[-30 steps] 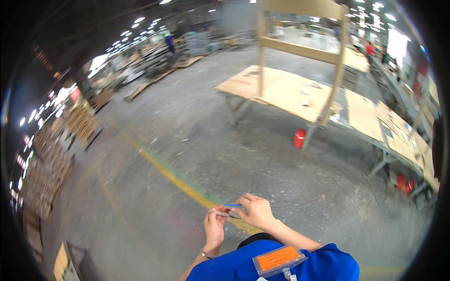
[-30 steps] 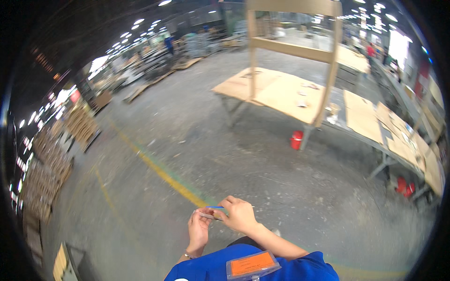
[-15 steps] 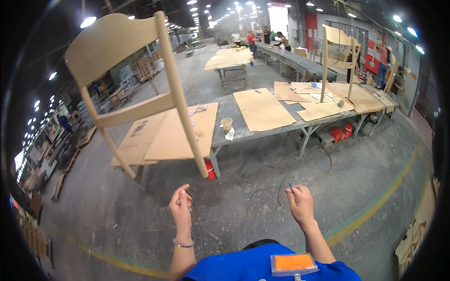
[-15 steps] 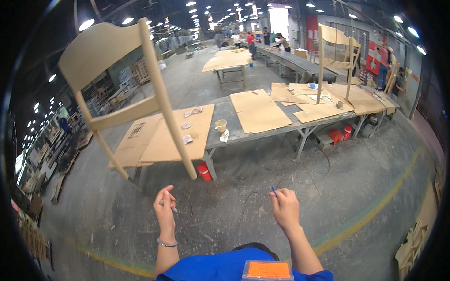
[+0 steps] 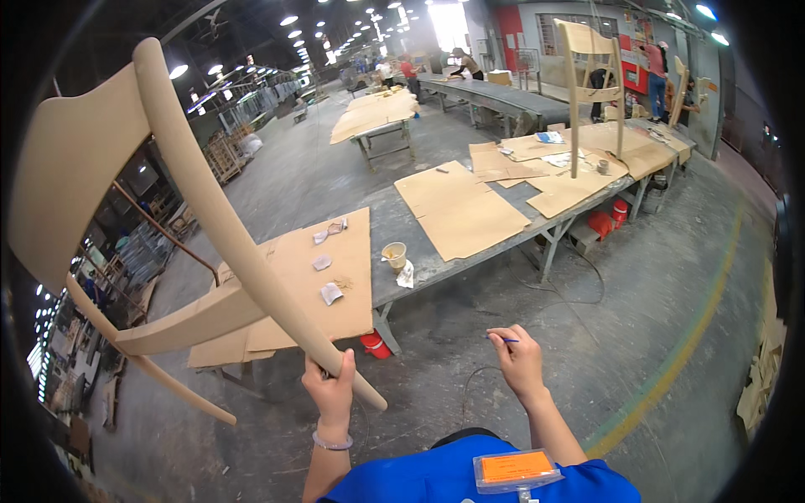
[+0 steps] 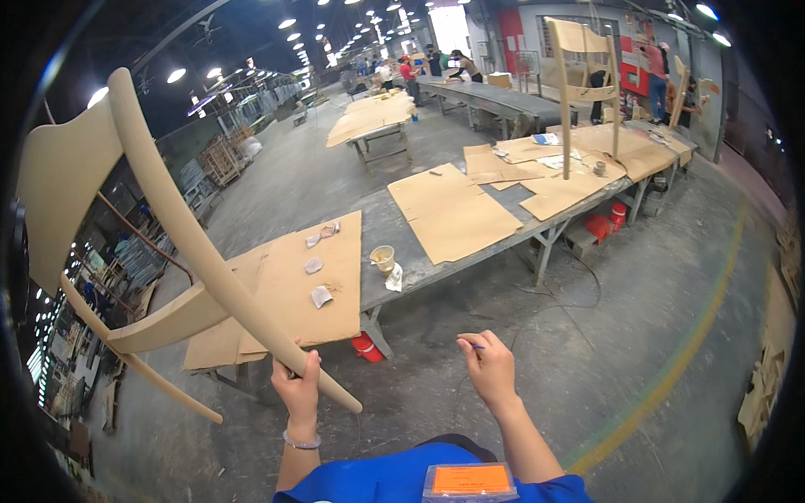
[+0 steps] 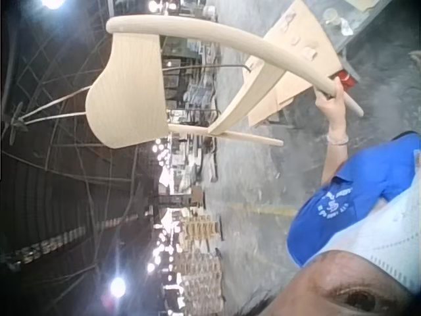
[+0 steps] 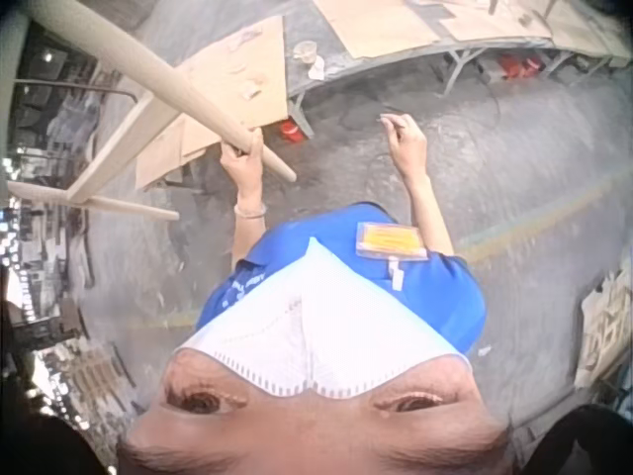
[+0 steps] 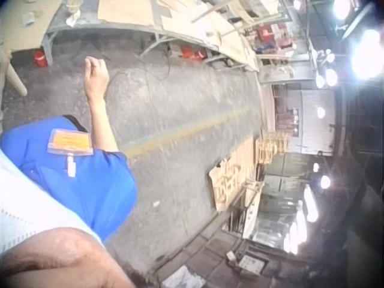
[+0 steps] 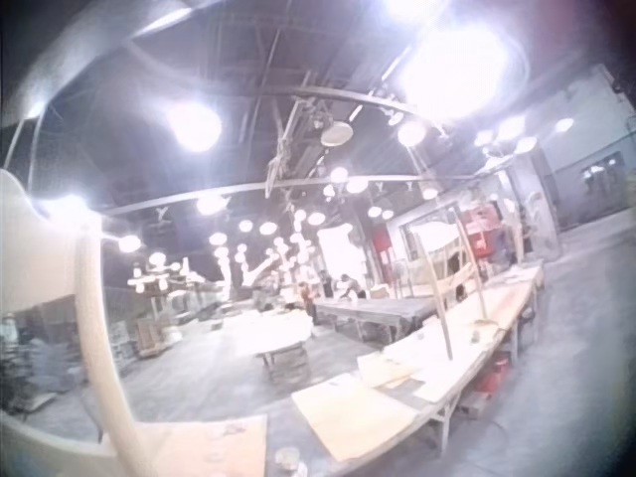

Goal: The person uses a small brush to apply a finish to the joints and edges of a wooden chair frame. They repeatedly reposition the chair to access different areas, focusing on the connection points between the backrest and legs.

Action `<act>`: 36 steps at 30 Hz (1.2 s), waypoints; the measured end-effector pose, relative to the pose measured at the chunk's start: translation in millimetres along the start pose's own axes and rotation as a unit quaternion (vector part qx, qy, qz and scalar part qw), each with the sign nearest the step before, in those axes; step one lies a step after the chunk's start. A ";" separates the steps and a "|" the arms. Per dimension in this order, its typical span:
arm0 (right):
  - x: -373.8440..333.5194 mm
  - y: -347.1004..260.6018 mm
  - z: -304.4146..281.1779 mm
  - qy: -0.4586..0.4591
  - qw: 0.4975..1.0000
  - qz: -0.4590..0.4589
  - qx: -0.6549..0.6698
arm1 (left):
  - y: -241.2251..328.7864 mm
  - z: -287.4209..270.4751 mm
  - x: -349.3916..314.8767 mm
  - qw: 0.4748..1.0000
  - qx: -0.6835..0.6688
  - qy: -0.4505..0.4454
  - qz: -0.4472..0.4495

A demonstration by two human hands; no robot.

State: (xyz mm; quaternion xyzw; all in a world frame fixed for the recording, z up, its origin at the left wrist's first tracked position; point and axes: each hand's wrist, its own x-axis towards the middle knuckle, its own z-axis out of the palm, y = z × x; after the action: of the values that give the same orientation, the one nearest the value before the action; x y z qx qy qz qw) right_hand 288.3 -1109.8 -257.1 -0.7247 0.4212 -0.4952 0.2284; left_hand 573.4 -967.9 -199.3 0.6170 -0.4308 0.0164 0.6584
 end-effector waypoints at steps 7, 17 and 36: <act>79.7 -23.5 114.9 -0.107 0.977 -0.047 0.175 | -18.4 -48.1 -7.2 0.996 0.068 -0.029 0.052; 208.1 -68.0 252.8 -0.290 0.868 -0.197 0.353 | 10.1 -102.3 -85.8 0.885 0.115 0.444 -0.084; 277.3 -173.5 291.7 -0.385 0.522 -0.115 0.752 | 58.0 6.3 -30.9 0.740 0.424 0.520 0.047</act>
State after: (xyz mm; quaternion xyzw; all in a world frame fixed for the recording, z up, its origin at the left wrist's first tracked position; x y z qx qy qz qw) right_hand 663.3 -1273.1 -99.8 -0.4456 -0.3243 -0.3225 0.7696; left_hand 518.5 -943.5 -172.0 0.7069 0.0014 0.5470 0.4485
